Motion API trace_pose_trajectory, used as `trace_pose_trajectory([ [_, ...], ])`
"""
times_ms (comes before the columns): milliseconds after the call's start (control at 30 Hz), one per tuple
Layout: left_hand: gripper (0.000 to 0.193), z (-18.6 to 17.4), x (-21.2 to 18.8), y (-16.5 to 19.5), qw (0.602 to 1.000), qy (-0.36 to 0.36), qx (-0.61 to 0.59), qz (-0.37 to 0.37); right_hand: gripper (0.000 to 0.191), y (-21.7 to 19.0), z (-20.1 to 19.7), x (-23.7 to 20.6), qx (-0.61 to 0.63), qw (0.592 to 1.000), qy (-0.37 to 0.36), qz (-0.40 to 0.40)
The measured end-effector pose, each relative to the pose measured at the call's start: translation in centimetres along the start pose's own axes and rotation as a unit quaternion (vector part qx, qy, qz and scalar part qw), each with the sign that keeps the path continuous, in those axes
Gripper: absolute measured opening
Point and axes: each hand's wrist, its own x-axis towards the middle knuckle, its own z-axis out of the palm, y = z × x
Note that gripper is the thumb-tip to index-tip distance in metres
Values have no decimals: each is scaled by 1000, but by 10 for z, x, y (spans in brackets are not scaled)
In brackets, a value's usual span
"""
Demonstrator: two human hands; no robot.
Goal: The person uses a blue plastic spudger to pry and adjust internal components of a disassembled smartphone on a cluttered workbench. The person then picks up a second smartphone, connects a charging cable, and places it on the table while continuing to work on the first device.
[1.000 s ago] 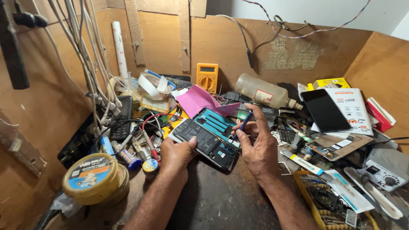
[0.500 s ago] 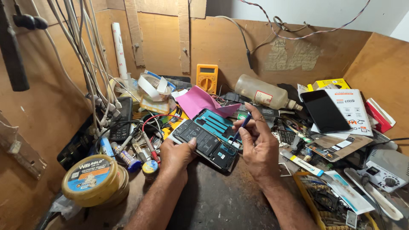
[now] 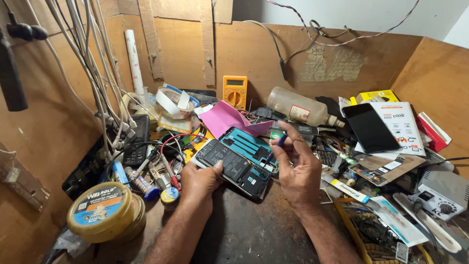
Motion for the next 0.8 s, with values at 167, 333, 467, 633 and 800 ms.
trace_pose_trajectory([
  [167,27,-2,0,-1,1000,-3,6,5,51,-2,0,-1,8,1000,16,-23],
  [333,25,-2,0,0,1000,6,22,-4,52,-2,-1,1,-26,999,16,-24],
  [467,25,-2,1,0,1000,10,27,-7,53,-1,0,-1,-86,995,27,-36],
  [633,27,-2,0,0,1000,5,15,-3,49,0,-1,-2,22,999,21,-38],
  [800,31,0,-1,1,1000,5,-1,1,53,3,-1,0,-63,998,16,-5],
])
